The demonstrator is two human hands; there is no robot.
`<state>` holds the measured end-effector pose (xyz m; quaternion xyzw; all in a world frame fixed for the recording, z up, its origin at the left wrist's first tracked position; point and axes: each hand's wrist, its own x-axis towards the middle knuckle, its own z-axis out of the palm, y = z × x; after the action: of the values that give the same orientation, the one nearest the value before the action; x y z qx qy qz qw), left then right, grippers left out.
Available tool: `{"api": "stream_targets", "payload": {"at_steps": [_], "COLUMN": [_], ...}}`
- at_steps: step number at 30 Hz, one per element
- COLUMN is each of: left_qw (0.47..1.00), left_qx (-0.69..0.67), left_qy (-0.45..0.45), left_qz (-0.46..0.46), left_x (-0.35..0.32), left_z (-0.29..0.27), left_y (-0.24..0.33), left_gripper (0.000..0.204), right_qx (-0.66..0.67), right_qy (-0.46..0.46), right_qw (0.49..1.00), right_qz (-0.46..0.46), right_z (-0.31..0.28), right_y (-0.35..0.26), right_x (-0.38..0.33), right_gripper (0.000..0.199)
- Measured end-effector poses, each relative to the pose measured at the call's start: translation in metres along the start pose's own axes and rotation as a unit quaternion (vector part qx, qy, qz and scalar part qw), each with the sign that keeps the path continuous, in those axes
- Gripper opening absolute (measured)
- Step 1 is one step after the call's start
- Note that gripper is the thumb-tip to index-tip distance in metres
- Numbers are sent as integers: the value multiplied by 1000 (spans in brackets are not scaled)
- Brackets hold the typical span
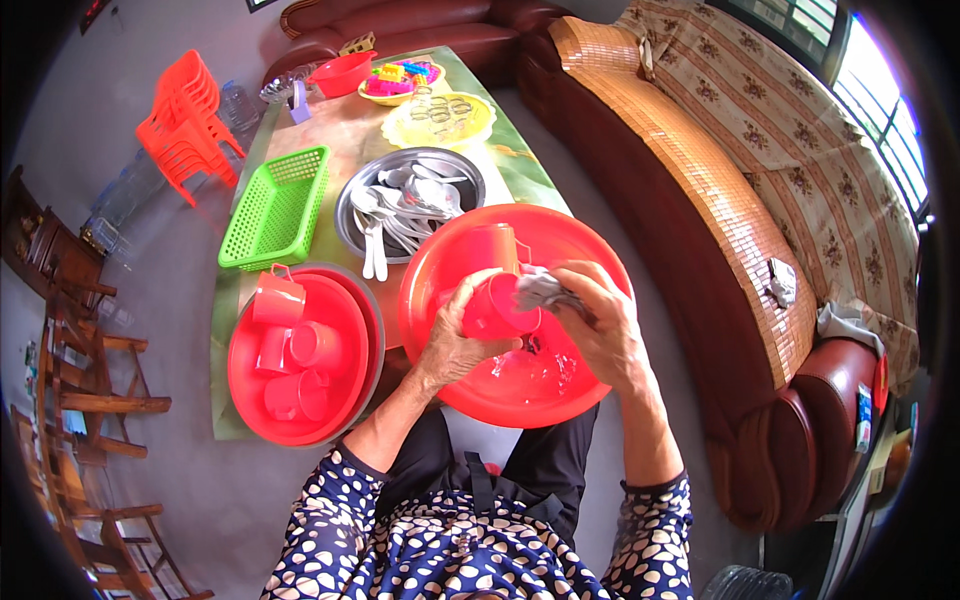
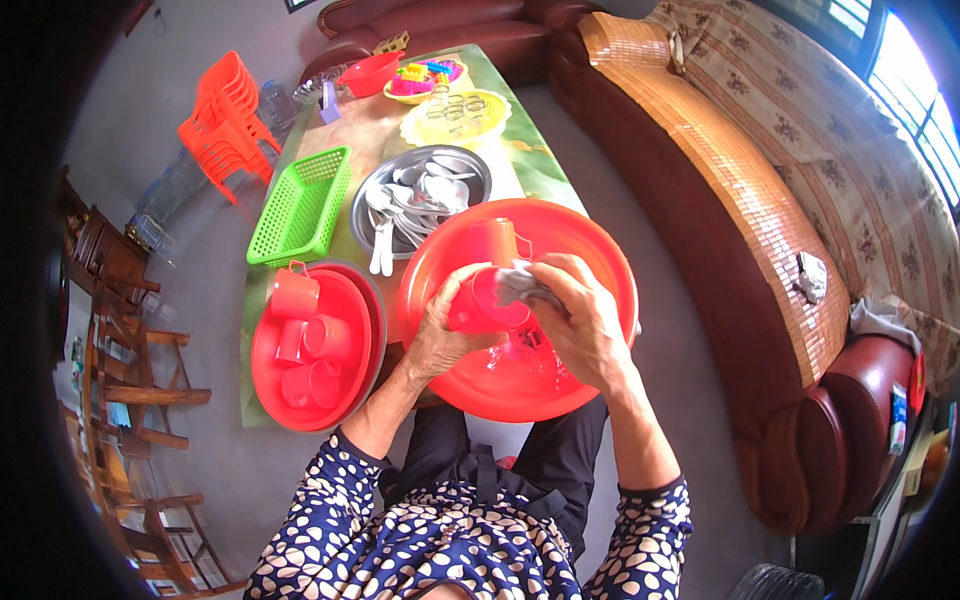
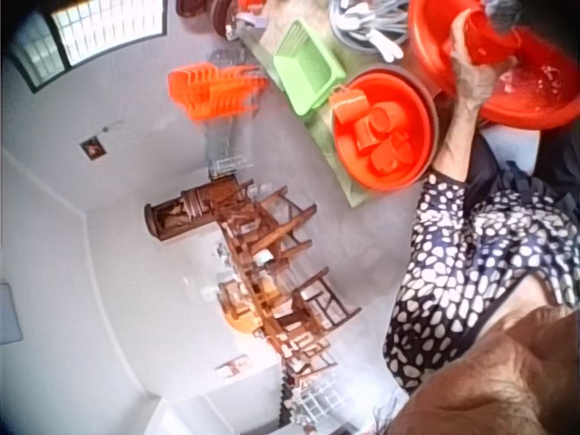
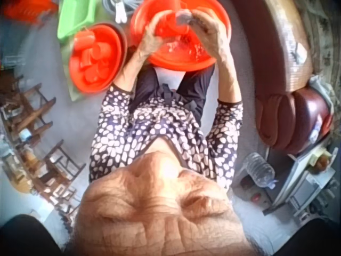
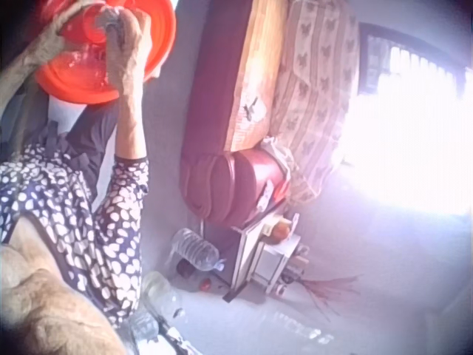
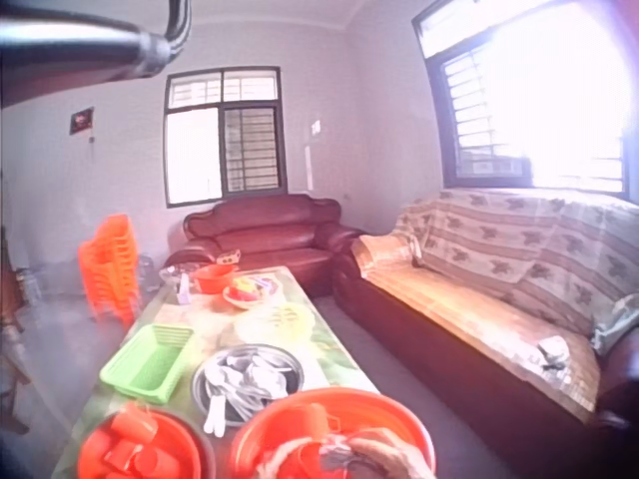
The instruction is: The person dries red plastic cups and plates using a grey cloth. They wipe each item individually and place the dried cups into a red bowl and the plates into a metal bowl on the table.
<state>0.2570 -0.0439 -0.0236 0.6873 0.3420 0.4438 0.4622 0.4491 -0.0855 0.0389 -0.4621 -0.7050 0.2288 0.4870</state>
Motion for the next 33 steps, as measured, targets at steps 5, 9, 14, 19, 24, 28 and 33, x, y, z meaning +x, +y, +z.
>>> {"api": "stream_targets", "payload": {"at_steps": [5,9,14,19,24,28,33], "left_qw": [999,988,985,978,940,867,762], "left_qx": [30,144,154,191,312,473,613], "left_qy": [-5,3,-36,-17,40,28,-77], "left_qz": [32,59,69,79,132,157,193], "left_x": [0,0,-1,-3,-6,-12,-17], "left_z": [4,4,5,8,7,6,5], "left_y": [-2,3,0,1,11,11,28], "left_gripper": [80,76,82,81,81,82,38], "right_qx": [-175,-177,41,-65,-165,-263,-384], "right_qy": [-107,-195,-201,-15,-65,-158,-185], "right_qw": [976,963,976,997,983,951,905], "right_qz": [-76,-48,71,-48,-39,32,9], "right_z": [14,8,11,34,33,24,21], "right_y": [26,31,27,48,51,40,32], "right_x": [8,-3,2,0,-10,-28,-40], "right_gripper": [22,22,17,18,13,10,12]}}
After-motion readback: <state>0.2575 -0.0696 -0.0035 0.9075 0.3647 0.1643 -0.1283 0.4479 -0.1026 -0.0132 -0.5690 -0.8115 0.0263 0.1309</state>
